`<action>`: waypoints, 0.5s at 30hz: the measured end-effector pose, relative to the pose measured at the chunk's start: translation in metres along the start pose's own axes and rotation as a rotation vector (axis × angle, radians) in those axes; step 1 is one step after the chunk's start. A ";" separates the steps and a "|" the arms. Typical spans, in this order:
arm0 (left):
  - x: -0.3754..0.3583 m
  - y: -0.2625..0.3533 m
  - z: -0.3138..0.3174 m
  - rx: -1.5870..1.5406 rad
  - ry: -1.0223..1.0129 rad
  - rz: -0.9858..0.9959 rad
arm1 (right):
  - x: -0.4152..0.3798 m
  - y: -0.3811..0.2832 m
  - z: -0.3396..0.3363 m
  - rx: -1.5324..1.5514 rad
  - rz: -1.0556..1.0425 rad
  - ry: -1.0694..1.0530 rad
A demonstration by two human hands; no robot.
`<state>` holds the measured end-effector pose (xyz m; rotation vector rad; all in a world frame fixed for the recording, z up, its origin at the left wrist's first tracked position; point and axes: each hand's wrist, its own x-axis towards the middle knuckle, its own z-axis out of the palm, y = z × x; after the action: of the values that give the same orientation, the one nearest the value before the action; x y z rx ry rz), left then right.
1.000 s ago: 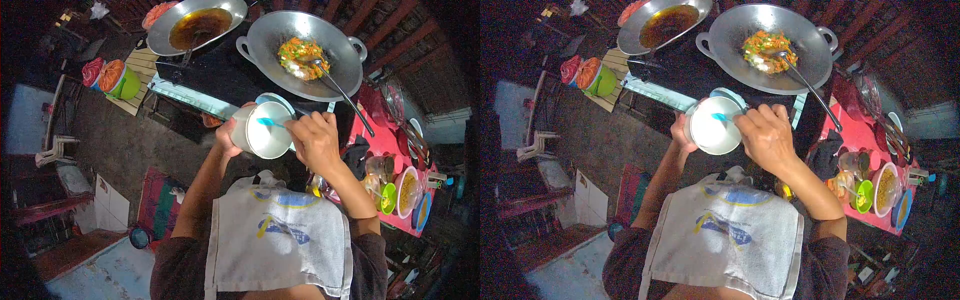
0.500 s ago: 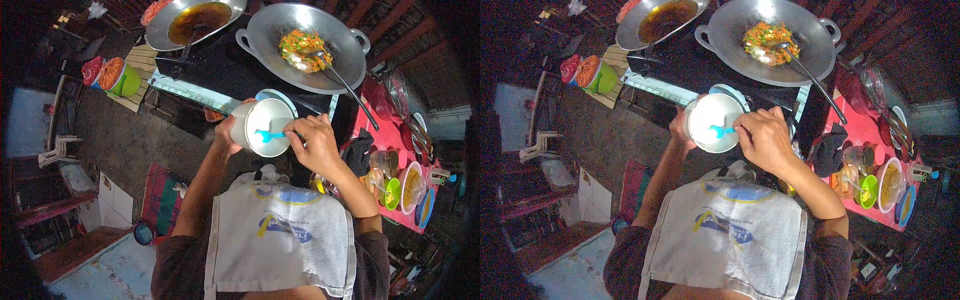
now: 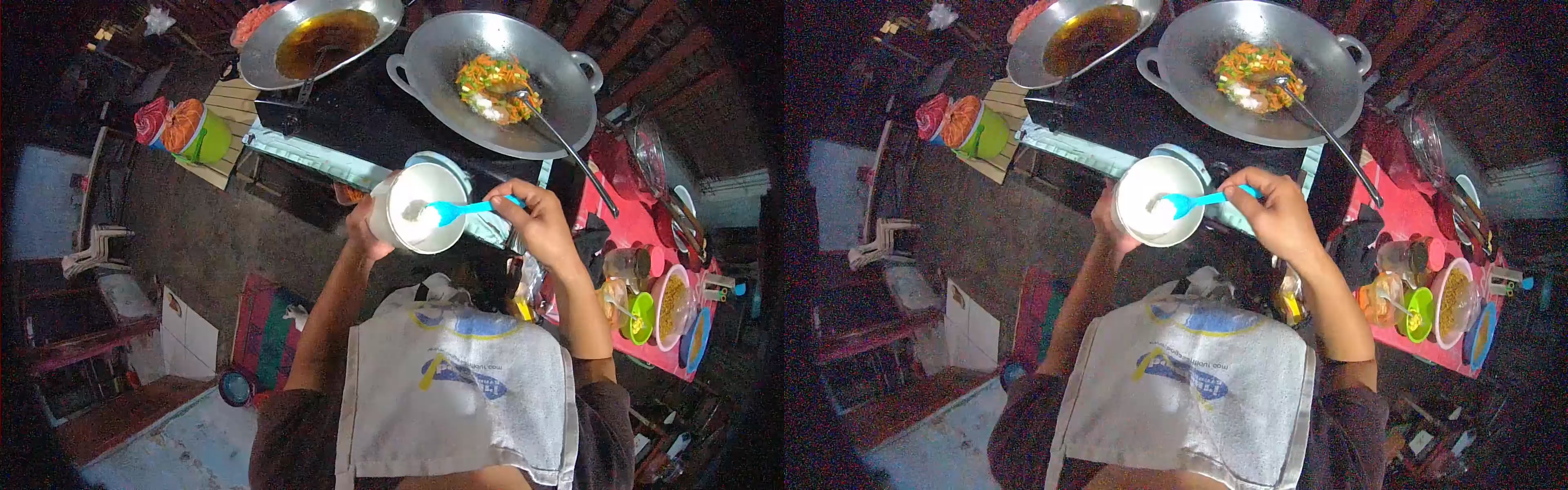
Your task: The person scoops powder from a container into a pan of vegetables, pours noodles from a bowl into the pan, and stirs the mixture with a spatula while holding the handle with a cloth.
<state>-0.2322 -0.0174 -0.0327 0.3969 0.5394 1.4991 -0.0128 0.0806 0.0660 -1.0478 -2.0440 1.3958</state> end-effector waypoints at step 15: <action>-0.028 -0.018 -0.038 -0.169 0.085 0.001 | 0.090 0.046 -0.066 -1.153 -0.466 0.770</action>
<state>-0.2384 -0.0495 -0.0714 0.2029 0.4748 1.5548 -0.0049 0.1991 0.0442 -1.0988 -2.1380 -0.5082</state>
